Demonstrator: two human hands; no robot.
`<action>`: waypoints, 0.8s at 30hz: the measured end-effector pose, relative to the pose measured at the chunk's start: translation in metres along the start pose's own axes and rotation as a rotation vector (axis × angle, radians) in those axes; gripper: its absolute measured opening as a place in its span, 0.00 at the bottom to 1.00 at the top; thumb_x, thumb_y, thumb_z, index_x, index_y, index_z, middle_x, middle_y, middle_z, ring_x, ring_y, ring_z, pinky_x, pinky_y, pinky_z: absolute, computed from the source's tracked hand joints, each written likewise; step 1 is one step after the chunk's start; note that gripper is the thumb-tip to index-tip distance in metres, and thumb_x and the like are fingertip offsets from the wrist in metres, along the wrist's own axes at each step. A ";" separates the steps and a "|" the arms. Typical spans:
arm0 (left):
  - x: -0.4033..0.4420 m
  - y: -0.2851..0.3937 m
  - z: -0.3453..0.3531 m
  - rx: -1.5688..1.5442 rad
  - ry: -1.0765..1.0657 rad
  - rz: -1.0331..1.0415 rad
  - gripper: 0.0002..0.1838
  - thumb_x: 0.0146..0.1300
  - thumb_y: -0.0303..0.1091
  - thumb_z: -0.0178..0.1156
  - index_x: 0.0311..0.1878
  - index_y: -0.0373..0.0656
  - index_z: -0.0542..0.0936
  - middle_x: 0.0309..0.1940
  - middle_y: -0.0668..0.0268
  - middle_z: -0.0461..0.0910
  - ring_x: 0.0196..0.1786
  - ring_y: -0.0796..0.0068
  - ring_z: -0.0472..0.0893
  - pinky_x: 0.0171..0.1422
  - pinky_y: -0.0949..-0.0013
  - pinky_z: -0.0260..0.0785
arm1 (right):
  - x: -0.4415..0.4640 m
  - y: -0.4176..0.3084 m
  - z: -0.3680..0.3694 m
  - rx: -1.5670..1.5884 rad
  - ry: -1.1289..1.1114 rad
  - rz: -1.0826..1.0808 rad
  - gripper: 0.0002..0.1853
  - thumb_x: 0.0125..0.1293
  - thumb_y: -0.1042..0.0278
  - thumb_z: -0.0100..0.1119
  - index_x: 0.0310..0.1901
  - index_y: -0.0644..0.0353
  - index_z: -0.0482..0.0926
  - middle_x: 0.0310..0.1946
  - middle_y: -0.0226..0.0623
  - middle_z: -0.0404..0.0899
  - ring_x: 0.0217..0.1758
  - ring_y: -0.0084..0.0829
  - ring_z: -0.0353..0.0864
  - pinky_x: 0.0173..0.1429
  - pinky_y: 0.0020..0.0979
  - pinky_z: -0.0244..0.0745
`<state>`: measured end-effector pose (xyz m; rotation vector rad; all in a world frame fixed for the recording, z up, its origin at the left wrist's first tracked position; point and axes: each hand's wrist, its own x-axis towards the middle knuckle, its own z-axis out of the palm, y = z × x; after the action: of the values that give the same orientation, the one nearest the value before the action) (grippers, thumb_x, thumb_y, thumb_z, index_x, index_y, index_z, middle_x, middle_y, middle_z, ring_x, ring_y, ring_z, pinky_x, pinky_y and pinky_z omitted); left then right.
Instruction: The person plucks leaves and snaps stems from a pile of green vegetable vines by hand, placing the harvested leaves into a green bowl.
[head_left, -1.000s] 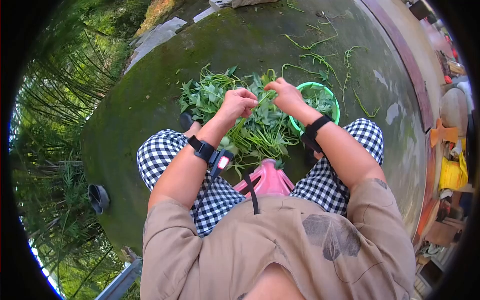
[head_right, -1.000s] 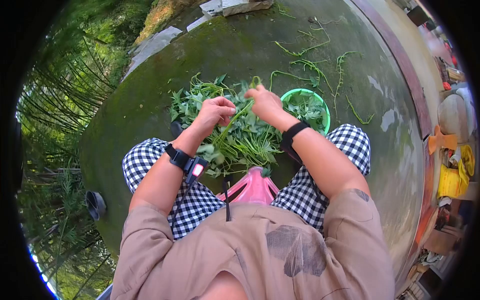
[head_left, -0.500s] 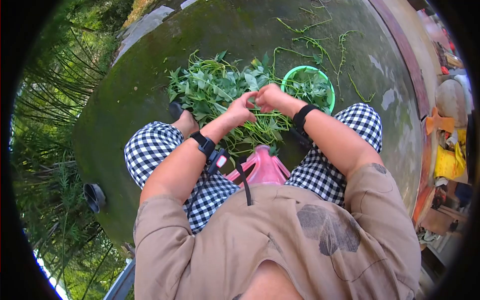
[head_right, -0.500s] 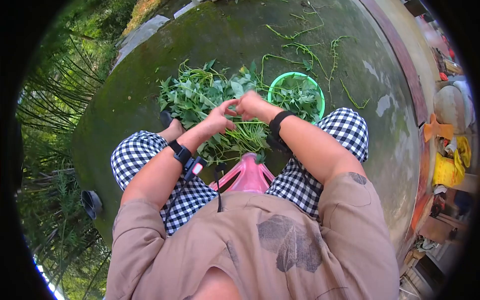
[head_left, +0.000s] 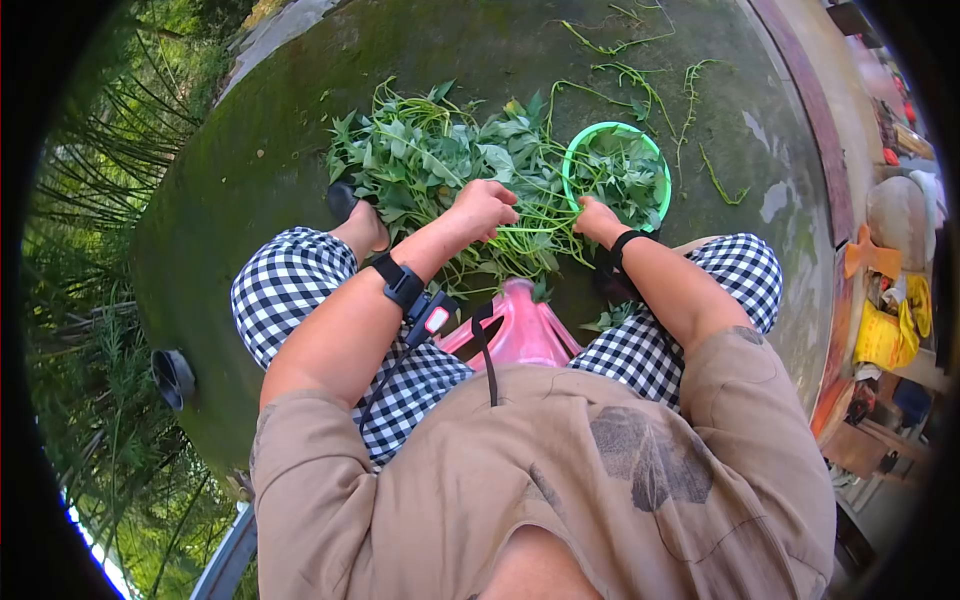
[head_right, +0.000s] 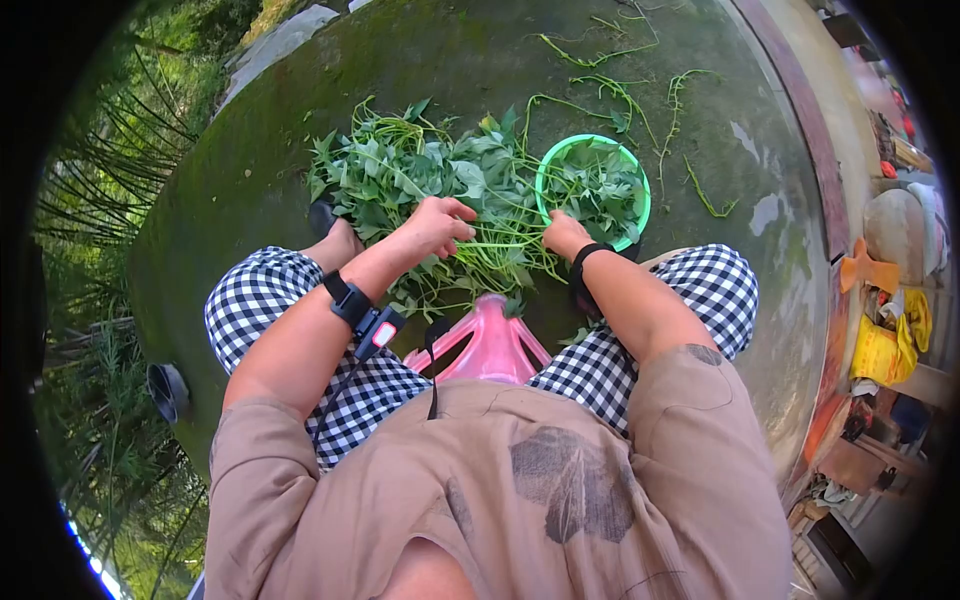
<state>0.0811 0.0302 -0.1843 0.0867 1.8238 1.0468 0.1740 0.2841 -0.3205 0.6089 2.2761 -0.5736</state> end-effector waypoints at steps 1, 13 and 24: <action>0.000 0.000 -0.001 0.013 -0.020 0.006 0.26 0.52 0.33 0.67 0.55 0.35 0.78 0.34 0.59 0.83 0.24 0.74 0.79 0.26 0.71 0.73 | 0.002 -0.002 0.001 -0.019 0.054 0.005 0.39 0.53 0.66 0.70 0.68 0.54 0.66 0.52 0.48 0.80 0.46 0.43 0.84 0.44 0.38 0.79; -0.002 0.007 0.000 0.215 -0.183 0.036 0.27 0.45 0.39 0.72 0.49 0.36 0.83 0.38 0.61 0.83 0.31 0.72 0.81 0.36 0.68 0.74 | -0.026 -0.087 -0.072 0.372 -0.215 -0.241 0.09 0.63 0.66 0.60 0.31 0.64 0.79 0.19 0.34 0.74 0.19 0.31 0.76 0.26 0.32 0.72; -0.026 0.038 0.011 0.052 0.406 0.456 0.15 0.54 0.27 0.62 0.45 0.37 0.77 0.28 0.63 0.79 0.26 0.72 0.78 0.30 0.68 0.70 | -0.150 -0.128 -0.187 0.905 -0.053 -0.407 0.09 0.68 0.65 0.57 0.34 0.62 0.79 0.17 0.23 0.69 0.18 0.22 0.75 0.24 0.23 0.69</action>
<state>0.0882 0.0480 -0.1405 0.3578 2.2618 1.4104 0.1019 0.2474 -0.0610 0.5117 2.0101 -1.8336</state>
